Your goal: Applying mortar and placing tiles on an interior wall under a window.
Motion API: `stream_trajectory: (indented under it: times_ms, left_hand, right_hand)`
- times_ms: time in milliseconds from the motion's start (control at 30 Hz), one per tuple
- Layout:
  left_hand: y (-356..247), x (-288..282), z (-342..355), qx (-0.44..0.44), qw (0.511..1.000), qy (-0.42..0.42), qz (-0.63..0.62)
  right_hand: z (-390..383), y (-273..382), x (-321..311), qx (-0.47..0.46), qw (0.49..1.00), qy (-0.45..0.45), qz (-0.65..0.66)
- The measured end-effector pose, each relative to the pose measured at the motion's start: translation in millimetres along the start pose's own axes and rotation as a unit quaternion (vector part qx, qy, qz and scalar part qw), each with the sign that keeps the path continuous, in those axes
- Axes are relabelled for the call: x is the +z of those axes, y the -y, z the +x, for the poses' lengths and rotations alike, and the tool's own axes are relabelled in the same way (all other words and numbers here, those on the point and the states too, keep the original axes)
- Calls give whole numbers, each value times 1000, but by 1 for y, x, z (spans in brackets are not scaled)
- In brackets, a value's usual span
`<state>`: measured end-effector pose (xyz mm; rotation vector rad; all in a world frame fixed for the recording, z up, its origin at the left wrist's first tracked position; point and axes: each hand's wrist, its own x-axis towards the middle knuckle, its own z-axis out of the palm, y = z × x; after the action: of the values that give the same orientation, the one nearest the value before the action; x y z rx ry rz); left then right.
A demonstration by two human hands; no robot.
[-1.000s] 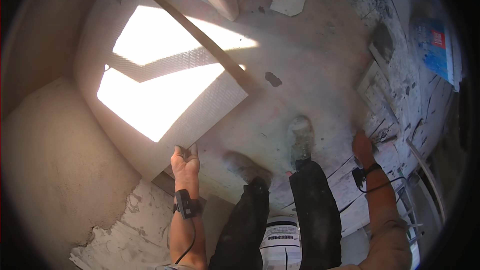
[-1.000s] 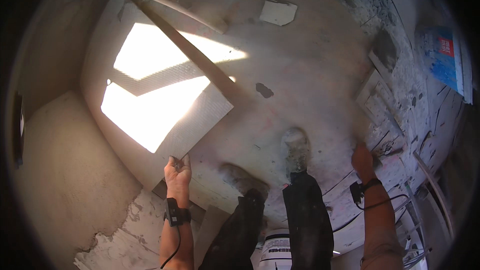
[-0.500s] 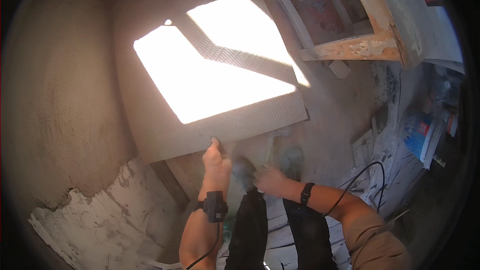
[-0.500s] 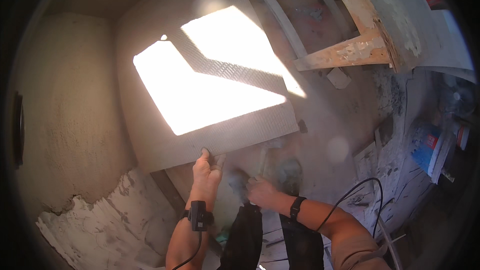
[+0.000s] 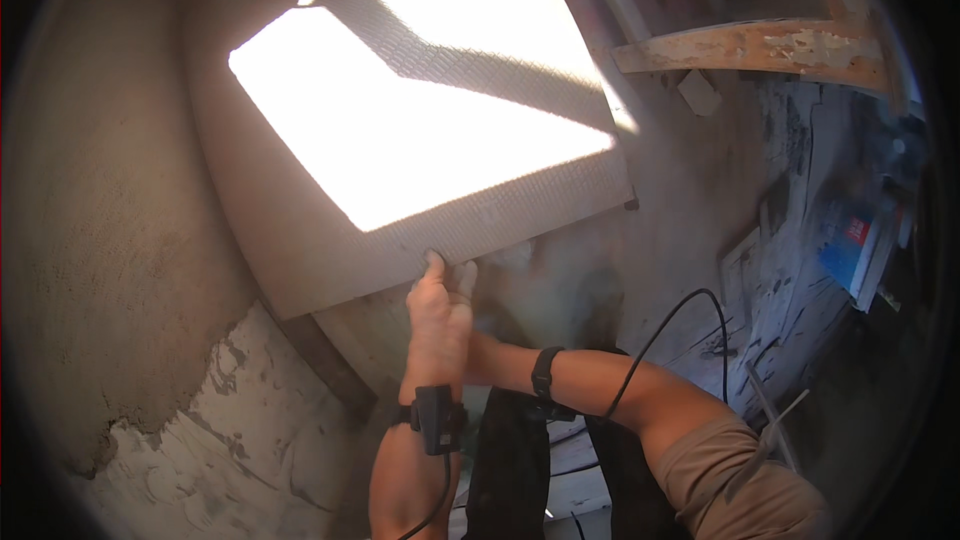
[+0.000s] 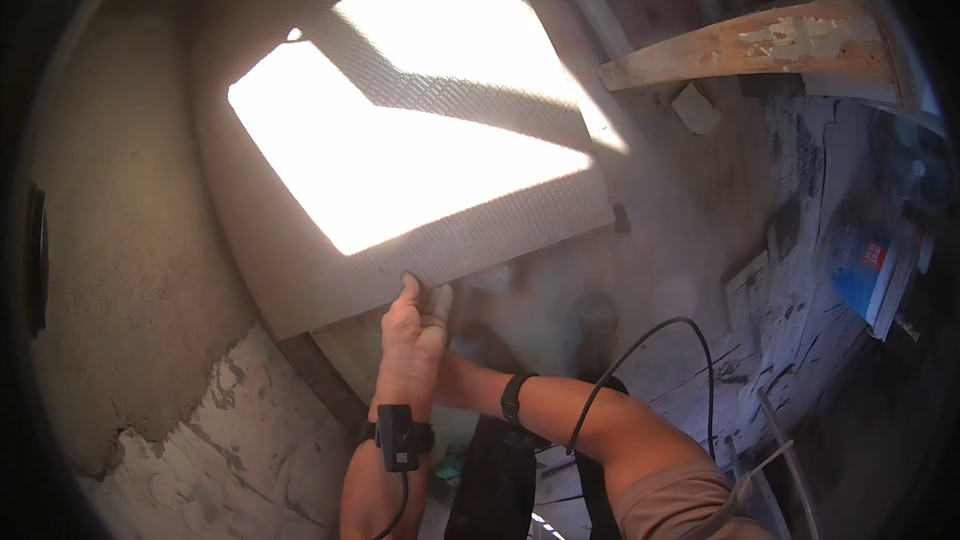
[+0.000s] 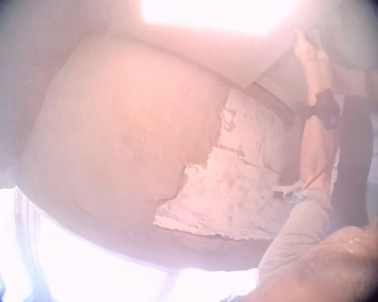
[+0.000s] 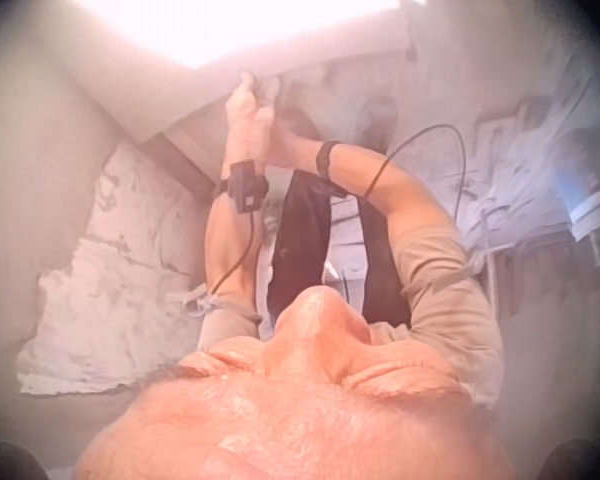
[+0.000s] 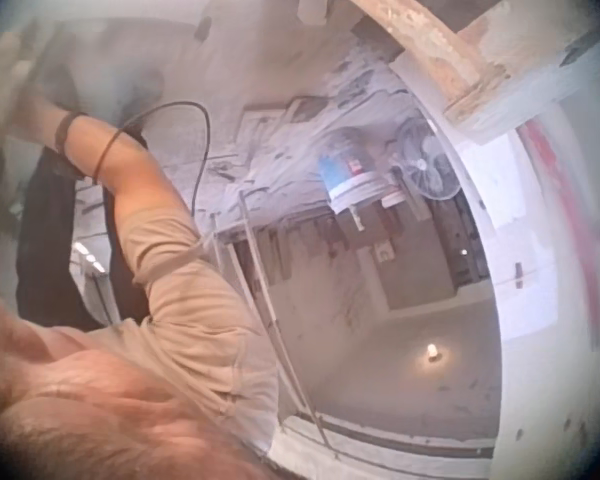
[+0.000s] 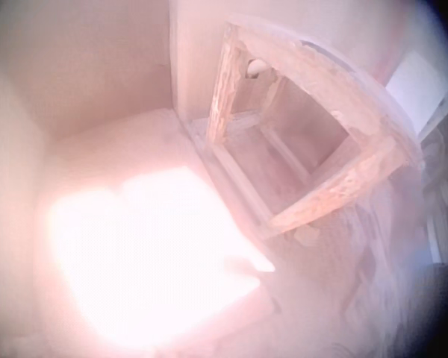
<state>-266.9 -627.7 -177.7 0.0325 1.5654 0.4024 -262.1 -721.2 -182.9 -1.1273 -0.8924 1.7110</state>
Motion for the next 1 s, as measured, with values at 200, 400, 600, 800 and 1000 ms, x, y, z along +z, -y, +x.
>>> stream_trajectory:
  times_ms: [200, 400, 600, 800, 1000]
  left_hand:
    - [-8, 8, -24, -9, 999, 28, 21]
    - [-2, 9, -1, -27, 999, 18, -22]
    - [7, 1, 12, -16, 998, 58, -20]
    - [10, 1, 12, -3, 998, 57, -16]
    - [7, -27, -35, 29, 984, 35, 173]
  right_hand:
    - [24, 7, 12, 4, 990, -69, 124]
    - [34, -13, 12, 16, 986, -114, 119]
    - [12, -16, 4, -7, 993, -111, -37]
    - [-136, 27, -75, 114, 827, -31, -550]
    - [-305, 88, -107, 356, 784, -268, -433]
